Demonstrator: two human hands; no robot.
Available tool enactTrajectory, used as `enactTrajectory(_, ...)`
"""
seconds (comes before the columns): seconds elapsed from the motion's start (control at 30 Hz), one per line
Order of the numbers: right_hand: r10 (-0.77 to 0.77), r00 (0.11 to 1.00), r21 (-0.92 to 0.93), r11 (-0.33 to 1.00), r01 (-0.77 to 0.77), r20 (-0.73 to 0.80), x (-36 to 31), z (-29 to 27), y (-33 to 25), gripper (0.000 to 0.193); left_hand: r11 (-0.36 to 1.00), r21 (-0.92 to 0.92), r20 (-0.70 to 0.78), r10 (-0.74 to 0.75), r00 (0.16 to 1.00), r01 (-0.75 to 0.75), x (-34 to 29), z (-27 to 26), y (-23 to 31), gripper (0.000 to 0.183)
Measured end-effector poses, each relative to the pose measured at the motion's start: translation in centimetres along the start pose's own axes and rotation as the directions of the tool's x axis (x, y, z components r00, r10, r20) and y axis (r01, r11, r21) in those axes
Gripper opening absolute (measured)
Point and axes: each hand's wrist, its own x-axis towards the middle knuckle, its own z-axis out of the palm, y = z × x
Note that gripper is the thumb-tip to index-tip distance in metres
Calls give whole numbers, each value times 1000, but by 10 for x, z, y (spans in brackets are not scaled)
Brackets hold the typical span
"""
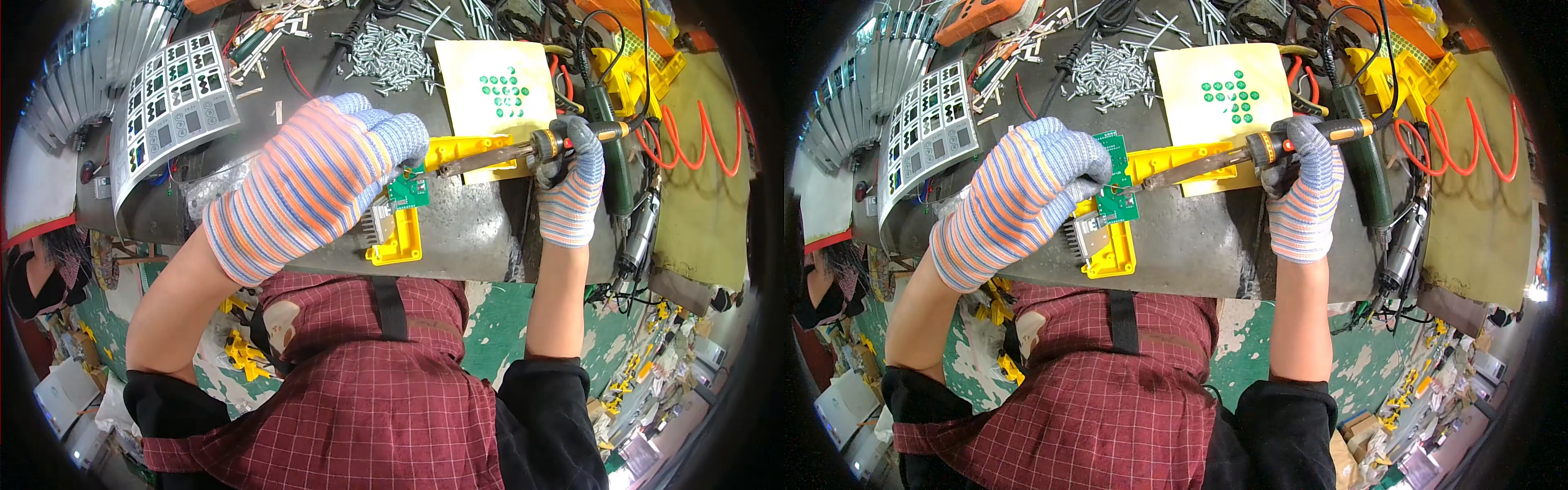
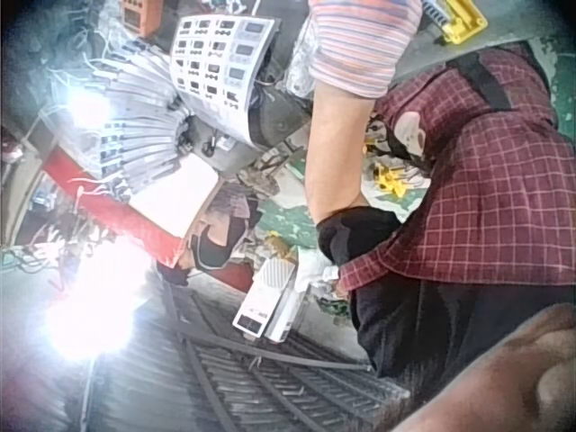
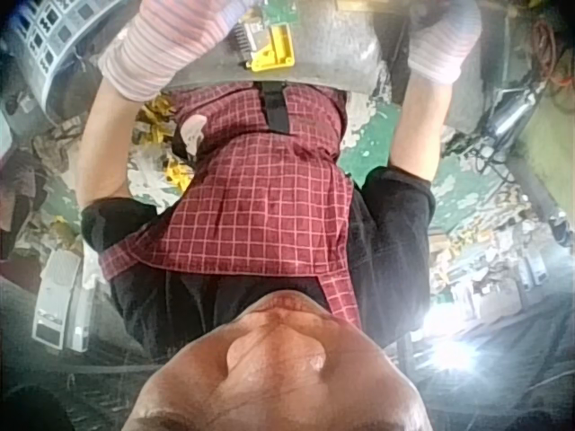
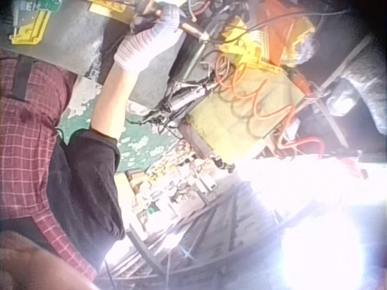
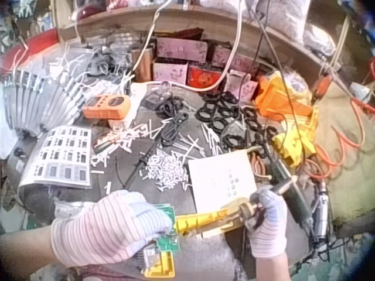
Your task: Soldering wires and components to a circuit board and placing it into a yellow casing.
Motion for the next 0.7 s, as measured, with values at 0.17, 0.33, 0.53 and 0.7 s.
enactTrajectory(0.17, -16, 1000, -37, 999, 16, -6, -2, 3, -2, 19, 999, 35, -17, 34, 999, -34, 2, 2, -1, 18)
enactTrajectory(0.33, -37, 999, -13, 999, 37, -6, -3, 4, -1, 19, 997, 68, -17, 41, 999, -39, 4, 2, 2, 18)
enactTrajectory(0.53, -29, 998, 3, 1000, 30, -53, -4, 3, -2, 18, 994, 92, -39, 57, 998, -53, 5, 4, 3, 17)
enactTrajectory(0.7, -32, 999, -2, 999, 32, -10, -3, 2, -2, 17, 995, 80, -48, 61, 997, -57, 5, 3, 4, 16)
